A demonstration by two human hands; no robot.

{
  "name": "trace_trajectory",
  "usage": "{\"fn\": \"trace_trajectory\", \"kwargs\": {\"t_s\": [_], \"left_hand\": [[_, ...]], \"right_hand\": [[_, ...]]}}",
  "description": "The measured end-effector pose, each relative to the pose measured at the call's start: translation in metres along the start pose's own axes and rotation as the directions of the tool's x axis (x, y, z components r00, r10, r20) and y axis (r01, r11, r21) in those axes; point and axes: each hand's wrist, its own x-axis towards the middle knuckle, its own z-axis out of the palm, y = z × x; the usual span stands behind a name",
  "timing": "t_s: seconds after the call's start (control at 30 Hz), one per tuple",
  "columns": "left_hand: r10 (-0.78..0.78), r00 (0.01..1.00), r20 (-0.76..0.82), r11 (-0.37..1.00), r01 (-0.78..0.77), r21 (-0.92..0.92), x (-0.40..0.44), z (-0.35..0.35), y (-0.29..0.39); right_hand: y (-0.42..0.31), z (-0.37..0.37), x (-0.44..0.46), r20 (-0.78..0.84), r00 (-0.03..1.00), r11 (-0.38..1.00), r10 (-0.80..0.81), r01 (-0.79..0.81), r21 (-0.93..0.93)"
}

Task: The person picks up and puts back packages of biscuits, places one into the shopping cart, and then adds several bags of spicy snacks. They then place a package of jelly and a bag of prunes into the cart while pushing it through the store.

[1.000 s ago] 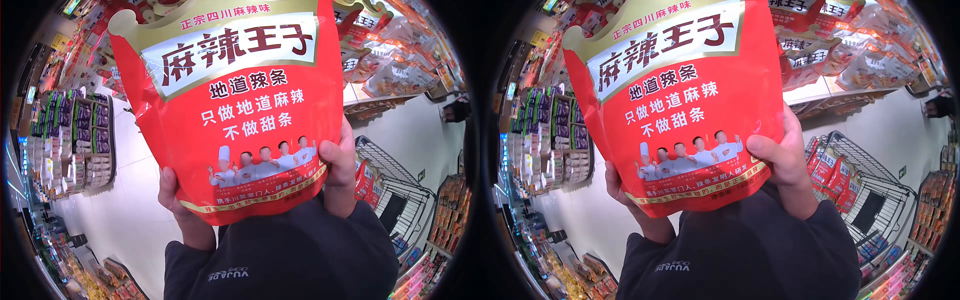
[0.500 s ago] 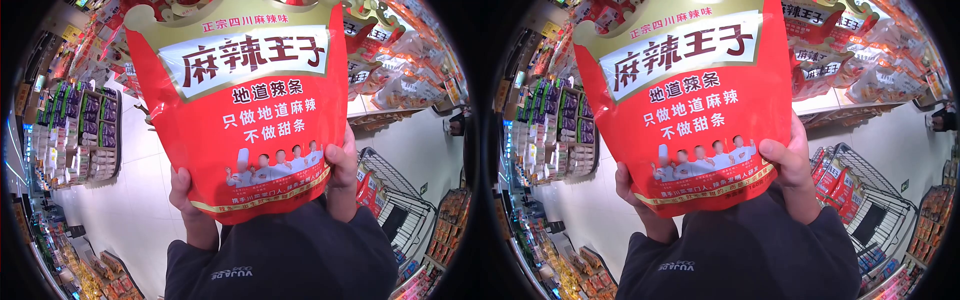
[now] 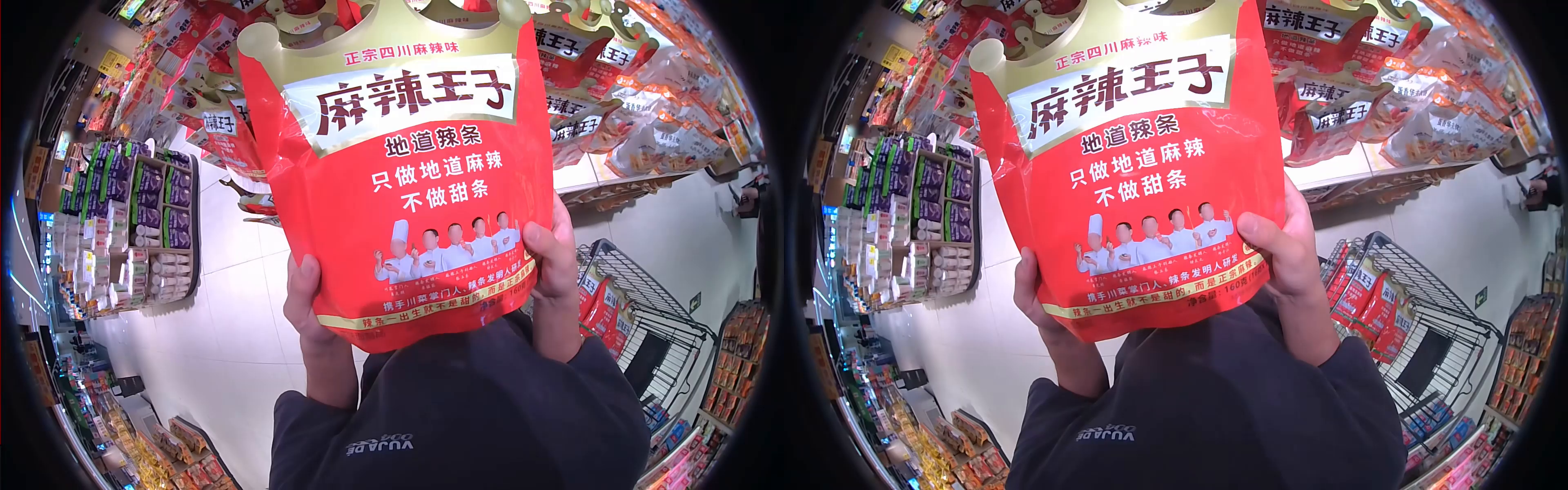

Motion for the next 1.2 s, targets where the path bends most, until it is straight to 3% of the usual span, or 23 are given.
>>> {"fn": "trace_trajectory", "kwargs": {"t_s": [0.1,0.47,0.9,0.97,1.2], "left_hand": [[0.005,1.000,-0.006,1.000,-0.005,-0.012,0.000,0.000,0.001],[-0.004,1.000,-0.028,1.000,0.003,-0.024,-0.005,0.006,-0.003],[-0.001,1.000,-0.017,0.999,0.000,-0.048,0.001,0.000,-0.009],[-0.011,1.000,-0.015,0.998,0.011,-0.057,0.003,-0.001,-0.010],[0.001,0.997,-0.078,1.000,0.001,0.014,0.007,-0.011,-0.006]], "right_hand": [[0.001,0.002,0.002,-0.017,1.000,0.998,-0.013,0.012,-0.069],[0.000,-0.004,0.006,0.018,0.998,0.998,0.053,-0.053,0.028],[-0.002,-0.004,0.008,0.003,0.999,0.998,0.050,-0.050,-0.040],[-0.002,-0.004,0.008,0.022,0.998,0.998,0.054,-0.054,0.030],[-0.003,0.004,0.008,0.007,0.998,0.998,0.061,-0.061,0.006]]}}
